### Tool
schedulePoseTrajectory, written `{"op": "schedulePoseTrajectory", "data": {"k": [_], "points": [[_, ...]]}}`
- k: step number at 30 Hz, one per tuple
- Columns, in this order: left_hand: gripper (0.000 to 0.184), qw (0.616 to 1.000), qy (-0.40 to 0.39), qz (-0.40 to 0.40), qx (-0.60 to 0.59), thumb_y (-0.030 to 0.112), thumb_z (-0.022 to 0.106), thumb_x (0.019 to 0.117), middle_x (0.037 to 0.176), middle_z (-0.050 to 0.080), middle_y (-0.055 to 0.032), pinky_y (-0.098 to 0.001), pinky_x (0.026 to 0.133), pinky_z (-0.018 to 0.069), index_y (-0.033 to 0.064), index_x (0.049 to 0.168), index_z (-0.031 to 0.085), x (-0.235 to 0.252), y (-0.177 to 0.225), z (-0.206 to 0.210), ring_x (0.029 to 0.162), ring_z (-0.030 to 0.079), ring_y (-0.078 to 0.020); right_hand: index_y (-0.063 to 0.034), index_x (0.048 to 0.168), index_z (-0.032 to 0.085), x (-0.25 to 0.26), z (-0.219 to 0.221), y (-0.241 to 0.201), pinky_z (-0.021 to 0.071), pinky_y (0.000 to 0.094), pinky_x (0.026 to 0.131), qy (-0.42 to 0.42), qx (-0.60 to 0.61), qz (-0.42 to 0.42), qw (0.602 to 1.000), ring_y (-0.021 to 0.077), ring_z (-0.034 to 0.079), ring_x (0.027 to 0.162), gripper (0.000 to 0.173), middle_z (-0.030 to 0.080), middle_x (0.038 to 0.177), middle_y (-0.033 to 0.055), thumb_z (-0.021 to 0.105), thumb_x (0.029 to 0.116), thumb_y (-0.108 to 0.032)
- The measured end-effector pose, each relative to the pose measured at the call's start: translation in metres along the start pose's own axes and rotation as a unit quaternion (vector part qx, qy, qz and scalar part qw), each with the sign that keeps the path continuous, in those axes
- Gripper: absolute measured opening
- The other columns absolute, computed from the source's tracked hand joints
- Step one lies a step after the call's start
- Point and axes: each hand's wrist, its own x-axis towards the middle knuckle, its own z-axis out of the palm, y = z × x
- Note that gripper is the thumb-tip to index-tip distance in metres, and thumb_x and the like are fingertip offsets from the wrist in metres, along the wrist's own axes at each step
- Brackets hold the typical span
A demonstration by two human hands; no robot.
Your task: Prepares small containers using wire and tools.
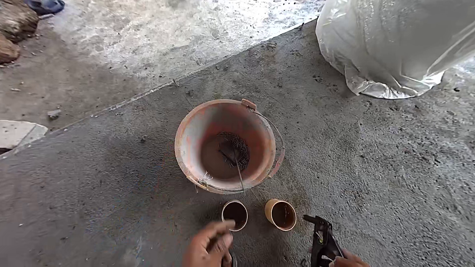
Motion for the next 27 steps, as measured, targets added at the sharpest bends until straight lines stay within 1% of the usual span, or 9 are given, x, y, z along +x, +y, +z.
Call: {"op": "schedulePoseTrajectory", "data": {"k": [2, 4, 7, 9, 12, 15, 20, 23, 27], "points": [[0.029, 0.992, 0.002, -0.118, -0.047, 0.005, 0.056, 0.1012, 0.104, 0.072, -0.0149, -0.0396, 0.077, 0.0643, -0.0058, 0.126, 0.065, -0.020, -0.059, 0.018, 0.083, 0.074, -0.0211, -0.0029, 0.143, 0.040, 0.003, 0.008, 0.005, 0.0568, 0.0600, 0.099, -0.041, 0.040, -0.040, 0.998, 0.0365, 0.065, 0.124, 0.056, 0.062, 0.140, 0.0170, 0.051, 0.0887, 0.000], [0.028, 0.977, 0.025, -0.186, -0.102, 0.003, 0.059, 0.0991, 0.107, 0.072, -0.0177, -0.0419, 0.086, 0.0640, -0.0077, 0.124, 0.065, -0.032, -0.098, 0.033, 0.092, 0.075, -0.0246, -0.0043, 0.146, 0.036, 0.006, 0.010, 0.014, 0.0536, 0.0630, 0.102, -0.077, 0.045, -0.076, 0.993, 0.0407, 0.060, 0.130, 0.062, 0.056, 0.148, 0.0177, 0.052, 0.0868, 0.001], [0.021, 0.960, 0.041, -0.232, -0.153, 0.000, 0.064, 0.0963, 0.105, 0.073, -0.0173, -0.0408, 0.090, 0.0632, -0.0074, 0.116, 0.067, -0.033, -0.113, 0.042, 0.095, 0.075, -0.0251, -0.0061, 0.148, 0.034, 0.001, 0.017, 0.018, 0.0509, 0.0629, 0.105, -0.118, 0.028, -0.114, 0.986, 0.0418, 0.055, 0.135, 0.065, 0.051, 0.154, 0.0169, 0.054, 0.0869, 0.003], [0.017, 0.965, 0.017, -0.224, -0.136, 0.002, 0.064, 0.0968, 0.101, 0.074, -0.0130, -0.0376, 0.087, 0.0630, -0.0043, 0.112, 0.068, -0.024, -0.109, 0.043, 0.091, 0.075, -0.0213, -0.0055, 0.147, 0.037, -0.002, 0.024, 0.020, 0.0502, 0.0623, 0.107, -0.147, 0.017, -0.124, 0.981, 0.0420, 0.055, 0.135, 0.063, 0.052, 0.153, 0.0168, 0.054, 0.0866, 0.004], [0.017, 0.979, -0.038, -0.186, -0.075, 0.009, 0.063, 0.0983, 0.095, 0.072, -0.0058, -0.0313, 0.074, 0.0599, 0.0026, 0.112, 0.070, -0.003, -0.102, 0.048, 0.079, 0.069, -0.0138, -0.0022, 0.147, 0.038, -0.004, 0.035, 0.029, 0.0498, 0.0643, 0.106, -0.197, 0.003, -0.130, 0.972, 0.0438, 0.055, 0.134, 0.063, 0.054, 0.150, 0.0200, 0.058, 0.0876, -0.001], [0.019, 0.981, -0.063, -0.174, -0.055, 0.014, 0.060, 0.1003, 0.097, 0.071, -0.0041, -0.0289, 0.067, 0.0586, 0.0057, 0.115, 0.068, 0.019, -0.094, 0.061, 0.076, 0.068, -0.0127, 0.0012, 0.149, 0.037, -0.004, 0.046, 0.037, 0.0505, 0.0645, 0.106, -0.214, -0.031, -0.123, 0.969, 0.0425, 0.056, 0.134, 0.066, 0.056, 0.148, 0.0208, 0.059, 0.0870, -0.001], [0.020, 0.983, -0.089, -0.147, -0.058, 0.017, 0.063, 0.1013, 0.107, 0.073, -0.0041, -0.0306, 0.068, 0.0620, 0.0085, 0.118, 0.068, 0.035, -0.081, 0.078, 0.082, 0.072, -0.0140, 0.0059, 0.146, 0.043, -0.003, 0.049, 0.042, 0.0543, 0.0566, 0.106, -0.231, -0.205, -0.205, 0.929, 0.0345, 0.060, 0.132, 0.067, 0.059, 0.145, 0.0185, 0.065, 0.0865, -0.015], [0.018, 0.985, -0.108, -0.108, -0.080, 0.008, 0.061, 0.0999, 0.112, 0.072, -0.0057, -0.0322, 0.074, 0.0641, 0.0053, 0.116, 0.069, 0.033, -0.081, 0.081, 0.083, 0.073, -0.0151, 0.0059, 0.141, 0.050, -0.010, 0.050, 0.041, 0.0557, 0.0500, 0.103, -0.226, -0.295, -0.207, 0.905, 0.0270, 0.066, 0.122, 0.061, 0.064, 0.136, 0.0174, 0.064, 0.0841, -0.012], [0.017, 0.987, -0.107, -0.083, -0.083, 0.008, 0.060, 0.1007, 0.107, 0.073, -0.0060, -0.0314, 0.076, 0.0636, 0.0032, 0.115, 0.068, 0.028, -0.085, 0.080, 0.083, 0.073, -0.0147, 0.0073, 0.140, 0.049, -0.013, 0.050, 0.046, 0.0560, 0.0480, 0.102, -0.226, -0.306, -0.201, 0.903, 0.0254, 0.067, 0.119, 0.061, 0.065, 0.134, 0.0185, 0.064, 0.0829, -0.008]]}}
